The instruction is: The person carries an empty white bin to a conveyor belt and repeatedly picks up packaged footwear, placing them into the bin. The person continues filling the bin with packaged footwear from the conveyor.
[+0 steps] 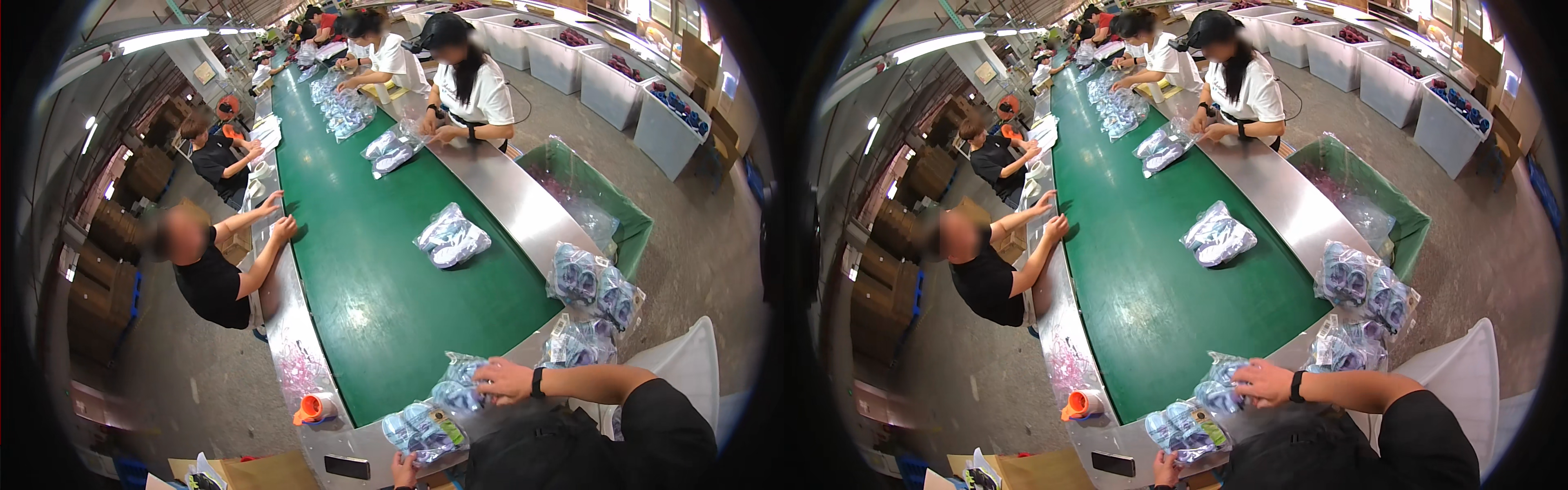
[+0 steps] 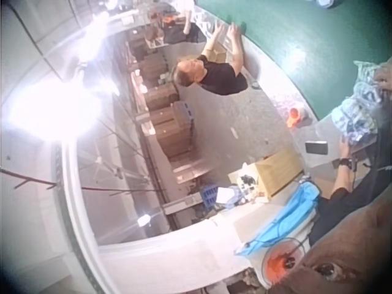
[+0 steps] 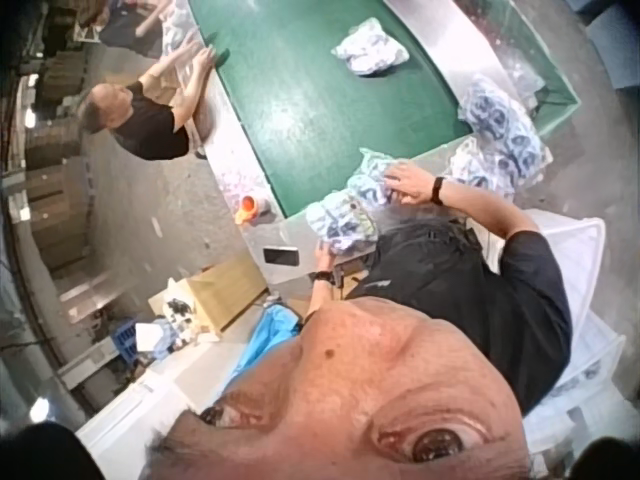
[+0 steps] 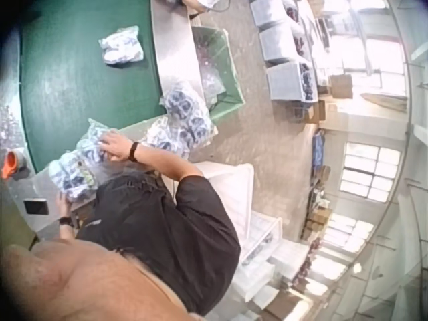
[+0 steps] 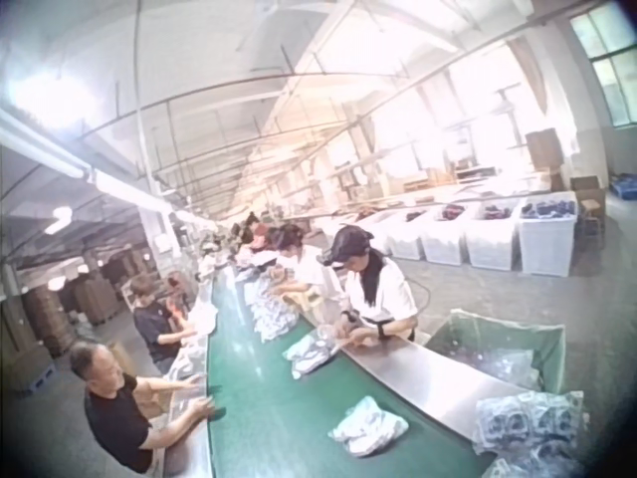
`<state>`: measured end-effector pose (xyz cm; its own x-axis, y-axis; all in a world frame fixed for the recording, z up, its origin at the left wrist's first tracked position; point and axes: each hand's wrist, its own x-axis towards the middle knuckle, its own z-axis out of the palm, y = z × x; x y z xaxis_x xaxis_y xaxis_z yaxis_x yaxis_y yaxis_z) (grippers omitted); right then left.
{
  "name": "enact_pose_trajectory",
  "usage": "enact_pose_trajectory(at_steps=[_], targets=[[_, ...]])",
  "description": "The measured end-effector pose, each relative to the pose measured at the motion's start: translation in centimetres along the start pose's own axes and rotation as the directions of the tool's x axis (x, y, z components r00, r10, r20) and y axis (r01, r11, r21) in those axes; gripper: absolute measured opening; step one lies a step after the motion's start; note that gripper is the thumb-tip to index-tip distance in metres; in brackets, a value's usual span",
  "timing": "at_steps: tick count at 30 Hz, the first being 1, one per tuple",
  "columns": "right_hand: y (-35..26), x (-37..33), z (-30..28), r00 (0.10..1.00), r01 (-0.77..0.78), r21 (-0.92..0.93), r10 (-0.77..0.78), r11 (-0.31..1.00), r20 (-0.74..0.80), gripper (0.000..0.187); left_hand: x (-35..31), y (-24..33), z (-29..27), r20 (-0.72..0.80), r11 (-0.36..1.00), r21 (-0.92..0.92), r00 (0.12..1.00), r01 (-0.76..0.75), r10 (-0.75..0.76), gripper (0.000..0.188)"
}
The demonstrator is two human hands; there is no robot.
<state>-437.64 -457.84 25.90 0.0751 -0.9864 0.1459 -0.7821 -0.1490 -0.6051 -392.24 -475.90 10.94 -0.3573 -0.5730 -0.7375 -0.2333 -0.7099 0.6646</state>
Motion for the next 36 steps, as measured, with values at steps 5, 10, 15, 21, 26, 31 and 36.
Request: enact_pose_trajectory(at_steps=[5,10,15,21,26,31,36], targets=[[1.2,-3.5,3.7,0.943,-0.332,0.145,0.325,0.932,0.067,0.067,-1.4,1.8,3.1,-0.023,0.996,0.077,0.999,-0.042,0.044,0.053],[3.1,-5.2,9.9,0.763,-0.645,0.208,0.635,0.735,0.123,0.086,-2.3,4.1,6.6,0.047,0.995,0.025,0.994,-0.100,0.098,0.048],[3.5,-4.6,13.6,0.719,-0.593,0.443,0.690,0.673,-0.084,0.087,-2.1,4.8,9.0,0.117,0.999,-0.036,0.992,-0.037,0.041,0.054],[3.5,-4.9,10.9,0.479,-0.678,0.692,0.863,0.247,0.161,0.094,-2.6,6.0,11.2,0.158,0.997,-0.077,0.987,0.031,-0.019,0.039],[1.4,-6.0,7.4,0.425,-0.565,0.825,0.858,0.002,0.289,0.079,-3.4,8.2,13.3,0.248,0.986,0.007,0.955,0.165,-0.162,0.050],[-2.4,-10.0,3.3,0.422,-0.392,0.920,0.892,0.016,0.164,0.082,-6.4,10.9,18.0,0.343,0.987,0.080,0.926,0.140,-0.159,0.057],[-6.8,-15.6,-0.2,0.386,-0.194,0.974,0.922,0.120,-0.037,0.075,-8.0,12.6,22.8,0.470,0.970,0.187,0.854,0.152,-0.224,0.057]])
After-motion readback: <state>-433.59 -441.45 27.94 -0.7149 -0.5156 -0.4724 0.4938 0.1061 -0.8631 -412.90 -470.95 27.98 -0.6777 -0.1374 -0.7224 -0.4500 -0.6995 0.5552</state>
